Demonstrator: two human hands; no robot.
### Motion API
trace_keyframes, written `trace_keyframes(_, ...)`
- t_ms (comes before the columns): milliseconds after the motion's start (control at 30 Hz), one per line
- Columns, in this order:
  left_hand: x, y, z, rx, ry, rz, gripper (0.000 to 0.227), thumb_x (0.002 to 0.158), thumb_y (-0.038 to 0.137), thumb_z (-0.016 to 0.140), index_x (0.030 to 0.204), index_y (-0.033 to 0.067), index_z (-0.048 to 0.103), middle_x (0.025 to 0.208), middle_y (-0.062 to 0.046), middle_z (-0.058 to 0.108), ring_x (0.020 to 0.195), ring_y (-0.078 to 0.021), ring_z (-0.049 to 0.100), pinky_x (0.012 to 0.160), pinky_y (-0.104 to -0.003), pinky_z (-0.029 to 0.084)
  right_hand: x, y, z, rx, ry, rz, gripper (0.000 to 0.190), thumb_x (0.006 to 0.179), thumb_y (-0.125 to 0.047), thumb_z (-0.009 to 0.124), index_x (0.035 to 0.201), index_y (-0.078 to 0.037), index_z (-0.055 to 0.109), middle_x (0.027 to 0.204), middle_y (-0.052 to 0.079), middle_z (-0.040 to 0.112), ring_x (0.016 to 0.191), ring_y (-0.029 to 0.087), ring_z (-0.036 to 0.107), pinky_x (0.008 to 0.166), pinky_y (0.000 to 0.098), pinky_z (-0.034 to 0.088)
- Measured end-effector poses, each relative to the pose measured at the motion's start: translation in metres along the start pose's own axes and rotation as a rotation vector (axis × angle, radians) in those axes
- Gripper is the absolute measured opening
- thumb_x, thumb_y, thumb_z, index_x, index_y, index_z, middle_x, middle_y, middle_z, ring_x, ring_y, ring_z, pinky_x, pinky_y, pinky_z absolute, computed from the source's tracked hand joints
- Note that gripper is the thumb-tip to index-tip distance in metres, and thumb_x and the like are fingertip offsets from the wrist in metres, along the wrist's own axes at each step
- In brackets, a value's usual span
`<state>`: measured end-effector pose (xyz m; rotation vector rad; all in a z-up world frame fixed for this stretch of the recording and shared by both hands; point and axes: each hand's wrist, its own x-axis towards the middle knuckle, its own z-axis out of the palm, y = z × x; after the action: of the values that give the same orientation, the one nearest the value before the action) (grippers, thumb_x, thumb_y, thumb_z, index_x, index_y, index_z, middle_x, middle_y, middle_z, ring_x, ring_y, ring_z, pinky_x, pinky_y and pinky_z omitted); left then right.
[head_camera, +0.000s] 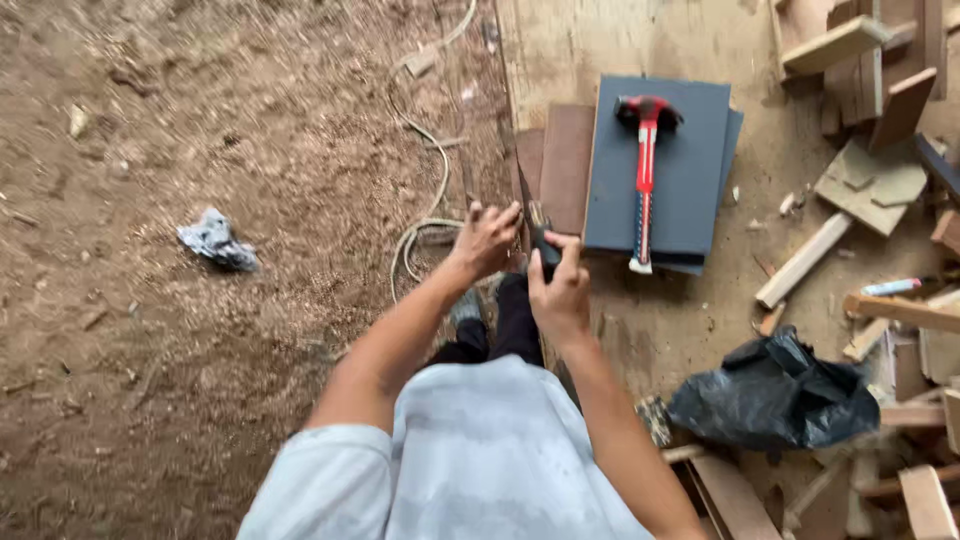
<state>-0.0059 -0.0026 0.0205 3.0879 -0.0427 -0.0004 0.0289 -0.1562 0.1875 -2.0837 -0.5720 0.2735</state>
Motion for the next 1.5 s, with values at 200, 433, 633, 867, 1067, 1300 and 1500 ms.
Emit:
trace_keyframes(200, -0.012, -0.001, 0.007, -0.029, 0.032, -0.028, 0.088, 0.073, 0.066, 0.075, 0.136, 0.0056, 0.063, 0.145, -0.009, 0.056, 0.096, -0.0177, 0.063, 0.100, -0.040, 0.028, -0.028, -0.016, -0.048, -0.029, -0.217, 0.385, 0.031, 0.098, -0.018, 0.058, 0.127, -0.007, 0.052, 0.074, 0.018, 0.072, 0.062, 0.029, 0.074, 0.050, 0.0397, 0.056)
trace_keyframes(433, -0.001, -0.005, 0.018, -0.096, -0.022, -0.018, 0.084, 0.079, 0.067, 0.075, 0.133, 0.0029, 0.064, 0.147, -0.011, 0.055, 0.092, -0.0190, 0.062, 0.100, -0.039, 0.030, -0.022, -0.067, -0.071, -0.047, -0.101, 0.158, 0.030, 0.099, -0.016, 0.063, 0.125, -0.004, 0.054, 0.082, 0.019, 0.073, 0.071, 0.029, 0.076, 0.061, 0.0395, 0.057)
trace_keyframes(633, 0.005, -0.006, 0.003, -0.014, 0.010, -0.011, 0.073, 0.078, 0.053, 0.076, 0.135, 0.0081, 0.065, 0.140, -0.011, 0.057, 0.089, -0.0207, 0.066, 0.099, -0.043, 0.033, 0.017, 0.006, 0.009, 0.012, 0.025, -0.096, 0.031, 0.100, -0.016, 0.063, 0.125, -0.002, 0.052, 0.094, 0.025, 0.072, 0.085, 0.036, 0.076, 0.068, 0.0408, 0.059)
trace_keyframes(867, 0.002, -0.003, 0.002, -0.075, 0.050, -0.008, 0.084, 0.075, 0.057, 0.077, 0.135, 0.0019, 0.061, 0.141, -0.012, 0.056, 0.090, -0.0222, 0.066, 0.093, -0.042, 0.035, -0.034, -0.053, -0.076, -0.211, -0.130, 0.150, 0.033, 0.094, -0.019, 0.067, 0.123, -0.005, 0.058, 0.083, 0.023, 0.073, 0.076, 0.036, 0.073, 0.060, 0.0425, 0.054)
trace_keyframes(1067, -0.004, -0.004, 0.009, -0.094, 0.040, -0.026, 0.082, 0.077, 0.057, 0.078, 0.135, 0.0021, 0.061, 0.145, -0.012, 0.054, 0.089, -0.0203, 0.065, 0.100, -0.042, 0.033, -0.018, -0.057, -0.077, -0.088, -0.152, 0.263, 0.030, 0.097, -0.019, 0.064, 0.123, -0.004, 0.056, 0.074, 0.017, 0.072, 0.062, 0.025, 0.070, 0.057, 0.0383, 0.055)
trace_keyframes(1300, 0.001, -0.002, 0.006, -0.021, 0.012, -0.022, 0.092, 0.071, 0.061, 0.077, 0.141, 0.0041, 0.057, 0.145, -0.013, 0.053, 0.090, -0.0214, 0.065, 0.097, -0.043, 0.032, 0.019, 0.000, 0.002, -0.067, -0.095, 0.184, 0.033, 0.096, -0.018, 0.064, 0.125, -0.006, 0.052, 0.085, 0.021, 0.073, 0.076, 0.035, 0.075, 0.062, 0.0421, 0.058)
trace_keyframes(1500, -0.004, 0.001, 0.022, -0.060, 0.055, -0.009, 0.089, 0.078, 0.063, 0.075, 0.141, 0.0025, 0.058, 0.148, -0.013, 0.053, 0.086, -0.0206, 0.064, 0.097, -0.042, 0.033, -0.034, -0.065, -0.088, -0.095, -0.184, 0.313, 0.035, 0.094, -0.022, 0.062, 0.124, -0.005, 0.054, 0.074, 0.020, 0.072, 0.066, 0.030, 0.076, 0.059, 0.0417, 0.056)
